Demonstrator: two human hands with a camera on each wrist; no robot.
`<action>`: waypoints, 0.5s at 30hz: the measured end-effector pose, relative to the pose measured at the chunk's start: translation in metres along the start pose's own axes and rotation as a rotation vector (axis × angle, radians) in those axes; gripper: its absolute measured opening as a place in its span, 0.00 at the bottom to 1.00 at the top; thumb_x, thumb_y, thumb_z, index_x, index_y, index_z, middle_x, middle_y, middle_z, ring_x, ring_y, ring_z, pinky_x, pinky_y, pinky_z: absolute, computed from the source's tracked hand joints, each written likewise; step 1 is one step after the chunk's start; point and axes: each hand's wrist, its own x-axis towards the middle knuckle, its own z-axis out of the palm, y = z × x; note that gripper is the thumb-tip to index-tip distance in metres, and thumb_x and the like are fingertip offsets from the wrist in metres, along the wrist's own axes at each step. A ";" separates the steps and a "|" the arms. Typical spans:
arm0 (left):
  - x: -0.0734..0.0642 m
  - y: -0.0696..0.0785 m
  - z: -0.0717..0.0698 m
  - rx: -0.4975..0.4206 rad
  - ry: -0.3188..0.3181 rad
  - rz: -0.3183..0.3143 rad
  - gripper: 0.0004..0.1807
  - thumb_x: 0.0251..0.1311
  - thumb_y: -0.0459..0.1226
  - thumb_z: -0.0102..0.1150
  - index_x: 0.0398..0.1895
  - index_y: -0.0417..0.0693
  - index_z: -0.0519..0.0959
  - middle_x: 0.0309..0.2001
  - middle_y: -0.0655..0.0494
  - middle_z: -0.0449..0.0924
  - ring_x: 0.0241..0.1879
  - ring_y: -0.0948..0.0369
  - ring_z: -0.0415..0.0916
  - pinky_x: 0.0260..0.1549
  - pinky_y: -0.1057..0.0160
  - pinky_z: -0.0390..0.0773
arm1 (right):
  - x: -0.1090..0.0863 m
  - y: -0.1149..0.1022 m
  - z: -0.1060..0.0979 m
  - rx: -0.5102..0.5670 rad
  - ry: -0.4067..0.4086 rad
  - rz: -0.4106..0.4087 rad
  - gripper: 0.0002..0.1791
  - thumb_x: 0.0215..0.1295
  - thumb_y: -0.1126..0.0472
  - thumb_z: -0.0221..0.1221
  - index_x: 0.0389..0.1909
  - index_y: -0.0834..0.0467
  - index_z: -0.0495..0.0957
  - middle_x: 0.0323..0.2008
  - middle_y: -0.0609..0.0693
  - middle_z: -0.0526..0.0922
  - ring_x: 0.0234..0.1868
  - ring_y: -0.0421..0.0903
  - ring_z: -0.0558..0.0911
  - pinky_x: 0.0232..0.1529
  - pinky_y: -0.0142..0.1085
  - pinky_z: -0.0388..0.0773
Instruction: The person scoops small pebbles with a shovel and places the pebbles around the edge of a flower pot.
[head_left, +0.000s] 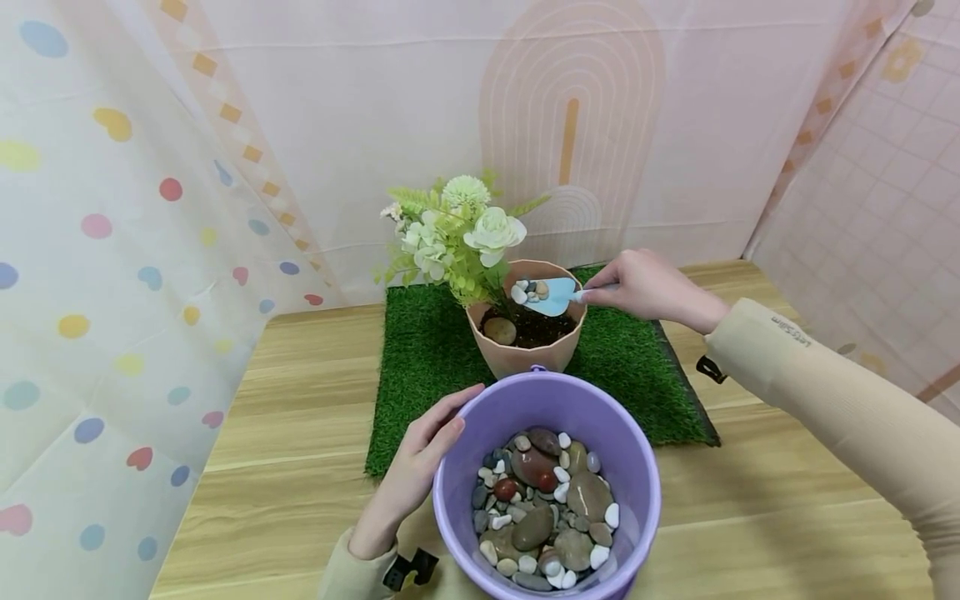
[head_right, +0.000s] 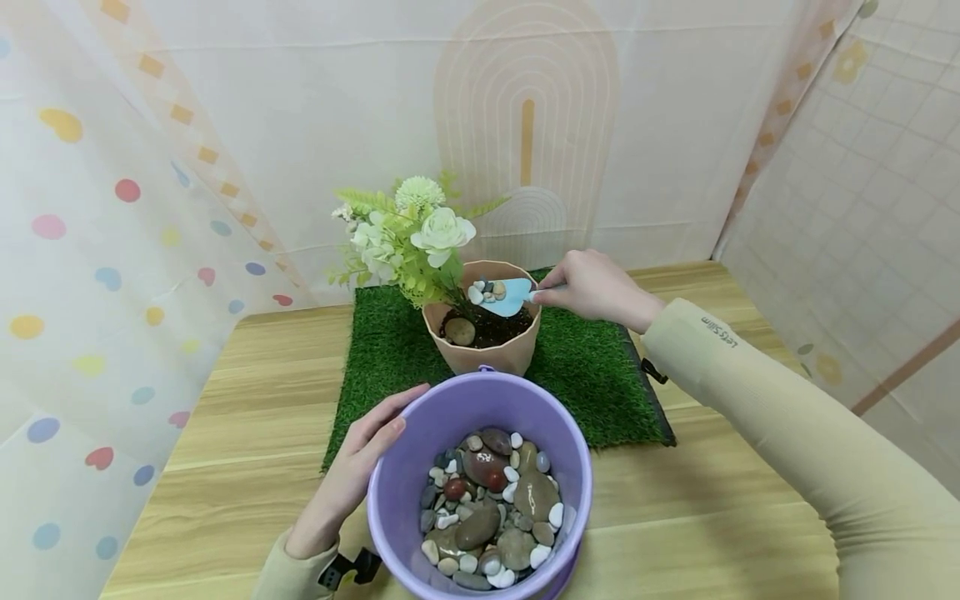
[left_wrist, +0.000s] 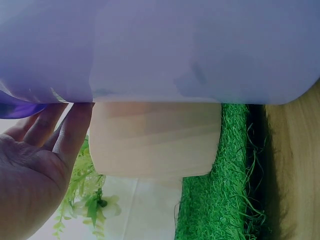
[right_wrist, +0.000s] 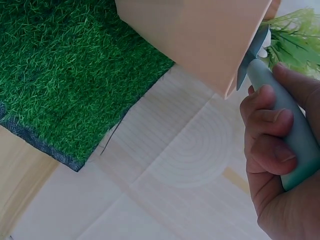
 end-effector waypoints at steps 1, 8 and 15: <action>0.000 0.000 0.000 -0.003 -0.003 -0.001 0.24 0.82 0.34 0.41 0.76 0.35 0.68 0.68 0.27 0.73 0.59 0.71 0.81 0.55 0.65 0.86 | 0.002 0.000 0.001 -0.004 -0.002 -0.001 0.16 0.74 0.49 0.63 0.51 0.53 0.91 0.48 0.54 0.93 0.28 0.43 0.79 0.43 0.43 0.80; -0.001 0.003 0.000 -0.004 -0.002 -0.008 0.25 0.82 0.34 0.41 0.76 0.35 0.67 0.69 0.29 0.74 0.60 0.72 0.82 0.55 0.65 0.87 | 0.014 -0.004 0.002 -0.057 -0.024 0.001 0.14 0.74 0.51 0.63 0.50 0.52 0.92 0.44 0.52 0.94 0.27 0.45 0.79 0.42 0.44 0.80; 0.000 0.002 0.000 -0.004 -0.001 0.001 0.25 0.82 0.34 0.41 0.76 0.33 0.67 0.69 0.28 0.73 0.60 0.73 0.81 0.55 0.65 0.86 | 0.029 -0.018 0.006 -0.217 -0.023 -0.029 0.13 0.72 0.52 0.66 0.45 0.56 0.92 0.46 0.55 0.93 0.48 0.57 0.90 0.53 0.53 0.86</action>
